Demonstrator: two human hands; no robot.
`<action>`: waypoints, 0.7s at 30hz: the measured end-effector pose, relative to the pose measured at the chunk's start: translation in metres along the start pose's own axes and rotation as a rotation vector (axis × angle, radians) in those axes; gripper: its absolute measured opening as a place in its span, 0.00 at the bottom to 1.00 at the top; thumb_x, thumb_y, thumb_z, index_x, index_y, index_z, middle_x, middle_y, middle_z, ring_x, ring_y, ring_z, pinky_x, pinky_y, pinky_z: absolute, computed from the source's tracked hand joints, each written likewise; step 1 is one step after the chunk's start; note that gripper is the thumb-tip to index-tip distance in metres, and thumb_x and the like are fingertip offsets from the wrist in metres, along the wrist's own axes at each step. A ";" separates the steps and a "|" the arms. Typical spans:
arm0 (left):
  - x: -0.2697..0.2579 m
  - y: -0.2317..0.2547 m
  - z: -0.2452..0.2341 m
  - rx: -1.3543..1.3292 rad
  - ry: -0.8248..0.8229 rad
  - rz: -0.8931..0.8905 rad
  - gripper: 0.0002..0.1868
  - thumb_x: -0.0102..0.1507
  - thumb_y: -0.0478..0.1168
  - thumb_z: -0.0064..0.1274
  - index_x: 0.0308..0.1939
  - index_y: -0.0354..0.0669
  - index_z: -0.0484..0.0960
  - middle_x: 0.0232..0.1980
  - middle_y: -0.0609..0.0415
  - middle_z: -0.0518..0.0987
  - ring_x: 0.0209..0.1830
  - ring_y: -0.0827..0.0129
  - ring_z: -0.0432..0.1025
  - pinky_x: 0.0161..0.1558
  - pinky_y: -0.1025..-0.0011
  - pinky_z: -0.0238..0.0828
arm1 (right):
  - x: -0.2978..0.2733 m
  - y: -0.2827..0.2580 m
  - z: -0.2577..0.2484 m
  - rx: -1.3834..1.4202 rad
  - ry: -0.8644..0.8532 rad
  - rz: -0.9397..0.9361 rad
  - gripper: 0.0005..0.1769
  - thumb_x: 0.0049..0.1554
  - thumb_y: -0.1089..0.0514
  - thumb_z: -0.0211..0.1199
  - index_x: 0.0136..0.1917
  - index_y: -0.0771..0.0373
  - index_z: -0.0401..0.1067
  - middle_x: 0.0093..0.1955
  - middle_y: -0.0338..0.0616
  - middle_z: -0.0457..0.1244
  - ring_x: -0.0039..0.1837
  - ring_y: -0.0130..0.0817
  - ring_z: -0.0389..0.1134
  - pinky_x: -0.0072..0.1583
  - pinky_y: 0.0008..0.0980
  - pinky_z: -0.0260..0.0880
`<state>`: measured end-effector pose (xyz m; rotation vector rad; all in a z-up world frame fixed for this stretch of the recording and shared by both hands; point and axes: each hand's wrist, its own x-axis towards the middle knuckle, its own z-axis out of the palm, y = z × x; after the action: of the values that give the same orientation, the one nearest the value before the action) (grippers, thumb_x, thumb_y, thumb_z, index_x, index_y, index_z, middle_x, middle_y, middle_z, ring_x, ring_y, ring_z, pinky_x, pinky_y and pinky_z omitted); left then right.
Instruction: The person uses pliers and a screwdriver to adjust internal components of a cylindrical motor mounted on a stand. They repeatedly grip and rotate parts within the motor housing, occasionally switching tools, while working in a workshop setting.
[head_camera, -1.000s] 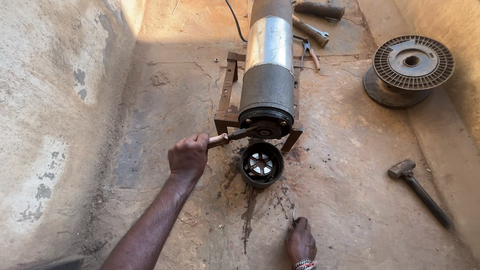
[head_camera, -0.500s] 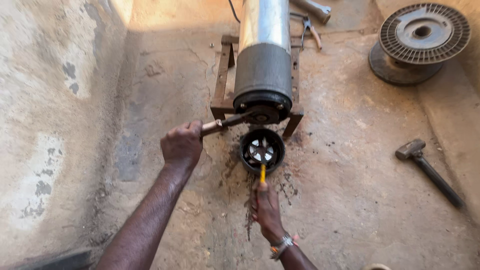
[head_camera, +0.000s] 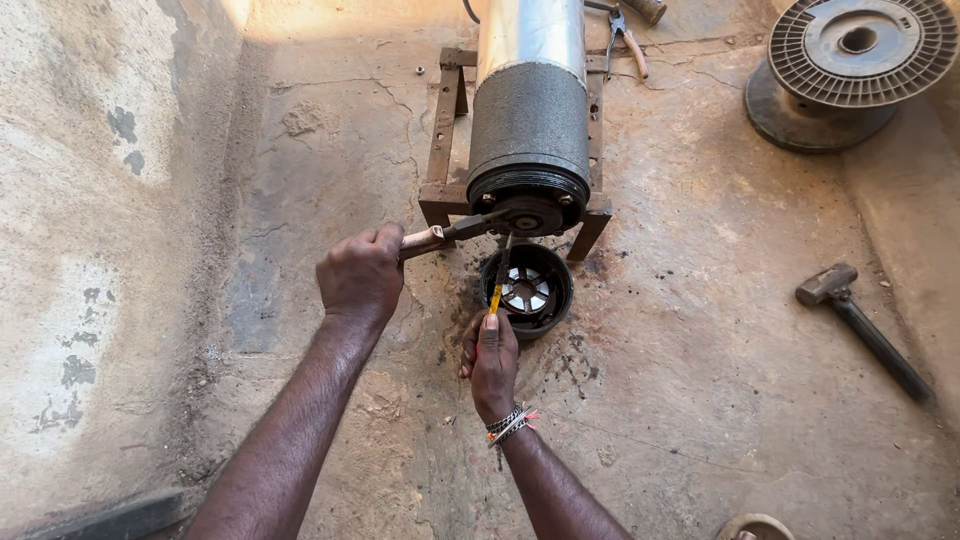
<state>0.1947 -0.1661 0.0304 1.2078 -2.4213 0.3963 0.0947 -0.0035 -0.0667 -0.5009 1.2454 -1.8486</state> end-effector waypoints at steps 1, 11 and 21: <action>0.000 0.000 0.001 0.002 -0.003 -0.002 0.13 0.72 0.48 0.49 0.37 0.50 0.83 0.21 0.61 0.75 0.17 0.75 0.70 0.17 0.68 0.71 | 0.003 0.003 -0.001 -0.015 0.011 0.002 0.22 0.68 0.37 0.46 0.46 0.57 0.62 0.30 0.31 0.52 0.29 0.20 0.51 0.29 0.23 0.55; 0.001 -0.003 0.006 0.019 -0.017 -0.001 0.14 0.73 0.50 0.48 0.40 0.51 0.85 0.21 0.62 0.76 0.15 0.77 0.69 0.15 0.71 0.68 | 0.025 0.027 -0.005 -0.118 0.049 -0.073 0.20 0.69 0.39 0.46 0.47 0.56 0.63 0.31 0.30 0.52 0.32 0.19 0.53 0.33 0.23 0.59; 0.001 -0.002 0.004 0.018 -0.005 0.002 0.12 0.73 0.48 0.47 0.44 0.51 0.86 0.22 0.61 0.77 0.17 0.77 0.70 0.15 0.71 0.69 | 0.035 0.044 -0.009 -0.206 0.057 -0.153 0.20 0.70 0.41 0.47 0.46 0.57 0.62 0.31 0.31 0.53 0.33 0.20 0.54 0.36 0.25 0.60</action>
<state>0.1947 -0.1698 0.0274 1.2159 -2.4284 0.4175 0.0865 -0.0337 -0.1139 -0.6758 1.4809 -1.8814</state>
